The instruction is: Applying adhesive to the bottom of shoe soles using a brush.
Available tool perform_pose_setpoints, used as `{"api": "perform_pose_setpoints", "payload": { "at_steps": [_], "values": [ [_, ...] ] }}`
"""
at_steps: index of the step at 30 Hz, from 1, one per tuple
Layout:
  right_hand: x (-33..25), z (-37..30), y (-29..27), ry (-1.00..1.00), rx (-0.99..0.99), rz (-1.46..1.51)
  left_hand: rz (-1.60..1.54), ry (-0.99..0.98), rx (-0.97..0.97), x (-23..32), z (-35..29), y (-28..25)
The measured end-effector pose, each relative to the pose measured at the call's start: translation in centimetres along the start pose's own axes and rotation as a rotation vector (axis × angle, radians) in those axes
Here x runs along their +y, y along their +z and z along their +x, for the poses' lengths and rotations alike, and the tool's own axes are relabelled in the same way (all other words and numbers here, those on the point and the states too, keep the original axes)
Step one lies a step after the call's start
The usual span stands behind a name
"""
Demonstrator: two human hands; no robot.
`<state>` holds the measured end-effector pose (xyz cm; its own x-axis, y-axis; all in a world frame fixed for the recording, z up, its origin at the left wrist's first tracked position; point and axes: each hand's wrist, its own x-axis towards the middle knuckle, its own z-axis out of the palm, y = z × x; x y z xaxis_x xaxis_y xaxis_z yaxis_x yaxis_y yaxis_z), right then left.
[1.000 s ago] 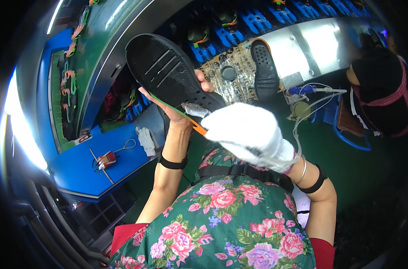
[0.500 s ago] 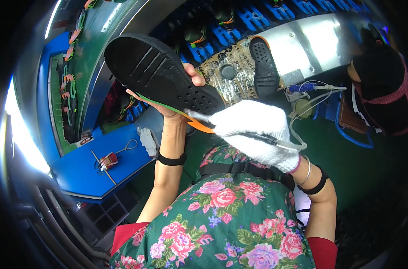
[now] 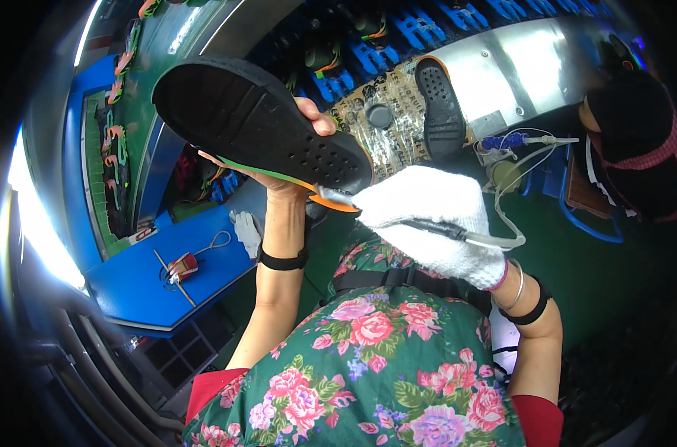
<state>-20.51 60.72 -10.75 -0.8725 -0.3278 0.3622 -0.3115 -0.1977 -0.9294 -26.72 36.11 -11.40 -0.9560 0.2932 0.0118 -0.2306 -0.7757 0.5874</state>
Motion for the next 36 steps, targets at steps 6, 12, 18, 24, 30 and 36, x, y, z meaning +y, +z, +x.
{"api": "perform_pose_setpoints", "payload": {
  "at_steps": [6, 12, 18, 24, 30, 36],
  "values": [
    [-0.6, -0.1, -0.2, -0.168, -0.116, -0.099, 0.087, 0.029, 0.021, -0.3, 0.0, 0.9],
    [-1.1, -0.5, 0.8, -0.105, -0.021, -0.034, 0.021, 0.074, -0.016, -0.5, 0.1, 0.5],
    [-0.5, -1.1, 0.8, -0.118, -0.055, -0.045, 0.052, 0.055, -0.059, -0.9, 0.2, 0.8],
    [-0.2, -1.8, 0.9, 0.14, 0.216, 0.205, 0.096, 0.086, 0.037, -1.3, 0.2, 1.4],
    [-0.5, -1.0, 0.2, -0.071, -0.044, -0.157, 0.068, -0.017, 0.078, -1.0, 0.2, 1.9],
    [0.2, -1.1, -0.4, -0.063, -0.185, 0.158, 0.227, -0.228, -0.025, -0.7, -0.1, 0.5]
  ]
}}
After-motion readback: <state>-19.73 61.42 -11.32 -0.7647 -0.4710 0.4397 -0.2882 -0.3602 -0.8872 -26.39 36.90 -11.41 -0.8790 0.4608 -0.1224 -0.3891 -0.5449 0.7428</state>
